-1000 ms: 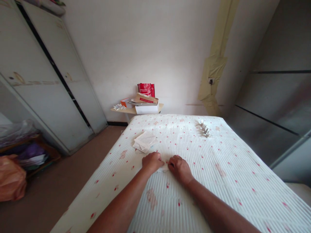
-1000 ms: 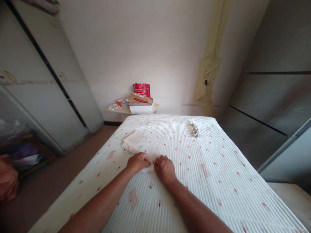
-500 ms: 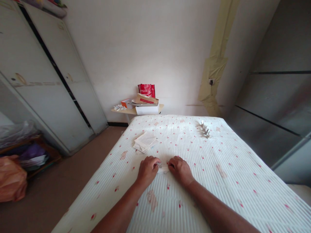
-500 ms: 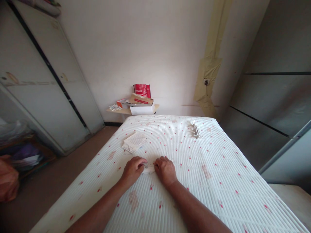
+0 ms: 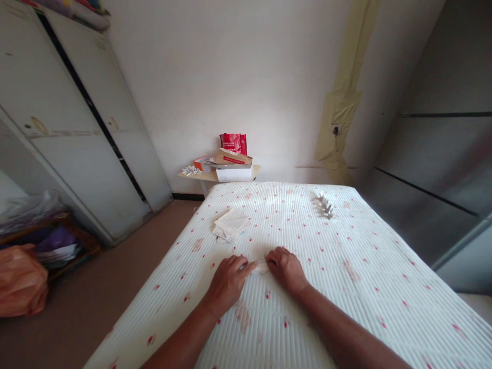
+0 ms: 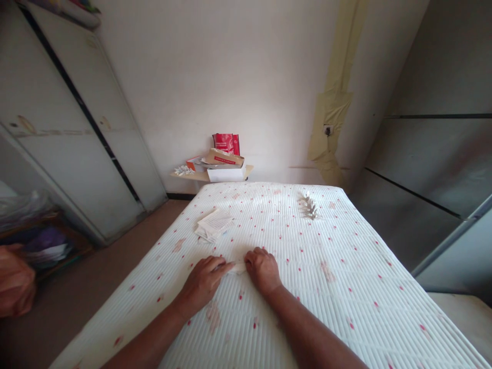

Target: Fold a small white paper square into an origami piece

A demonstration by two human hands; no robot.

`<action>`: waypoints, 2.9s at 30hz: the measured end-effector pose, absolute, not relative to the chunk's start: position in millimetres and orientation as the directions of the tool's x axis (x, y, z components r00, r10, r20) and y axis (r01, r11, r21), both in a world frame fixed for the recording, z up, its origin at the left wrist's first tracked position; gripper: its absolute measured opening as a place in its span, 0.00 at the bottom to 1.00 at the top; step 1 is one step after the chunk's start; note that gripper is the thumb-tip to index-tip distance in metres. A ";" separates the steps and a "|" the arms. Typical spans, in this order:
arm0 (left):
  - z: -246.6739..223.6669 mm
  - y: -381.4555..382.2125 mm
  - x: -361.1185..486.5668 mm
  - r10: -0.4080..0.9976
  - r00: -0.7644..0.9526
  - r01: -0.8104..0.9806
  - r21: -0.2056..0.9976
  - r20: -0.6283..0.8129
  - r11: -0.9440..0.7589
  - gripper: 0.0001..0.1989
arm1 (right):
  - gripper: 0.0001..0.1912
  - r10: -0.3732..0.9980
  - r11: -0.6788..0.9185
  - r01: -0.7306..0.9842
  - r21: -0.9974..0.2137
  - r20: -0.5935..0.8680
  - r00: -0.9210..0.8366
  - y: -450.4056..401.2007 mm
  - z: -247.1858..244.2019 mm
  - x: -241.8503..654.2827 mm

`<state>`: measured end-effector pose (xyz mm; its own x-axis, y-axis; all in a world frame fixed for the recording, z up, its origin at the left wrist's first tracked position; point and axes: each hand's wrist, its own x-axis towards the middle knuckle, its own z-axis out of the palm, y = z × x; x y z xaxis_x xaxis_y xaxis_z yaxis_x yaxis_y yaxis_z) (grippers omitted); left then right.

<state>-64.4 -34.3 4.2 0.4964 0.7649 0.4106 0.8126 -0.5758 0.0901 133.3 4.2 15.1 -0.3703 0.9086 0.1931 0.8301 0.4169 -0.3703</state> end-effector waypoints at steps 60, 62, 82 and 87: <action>25.7 -56.9 -33.5 0.917 0.215 0.933 0.208 0.337 -0.295 0.11 | 0.15 0.743 0.621 0.517 -0.590 0.232 -0.628 -30.7 26.4 141.4; 23.3 -56.2 -33.7 0.921 0.210 0.931 0.222 0.327 -0.291 0.12 | 0.15 0.727 0.606 0.454 -0.653 0.221 -0.651 -38.9 27.3 138.8; 16.1 -45.5 -35.6 0.887 0.309 0.869 0.277 0.343 -0.410 0.18 | 0.11 0.705 0.647 0.424 -0.634 0.286 -0.649 42.3 13.2 139.8; 16.0 -50.6 -31.0 0.841 0.403 0.854 0.182 0.360 -0.487 0.13 | 0.09 0.712 0.632 0.430 -0.645 0.264 -0.650 46.6 10.6 140.2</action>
<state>-31.0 -50.6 16.0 0.4031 0.8414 0.3599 0.8544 -0.4869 0.1815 140.2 46.6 10.6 -0.6504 0.7122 0.2642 0.4301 0.6319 -0.6447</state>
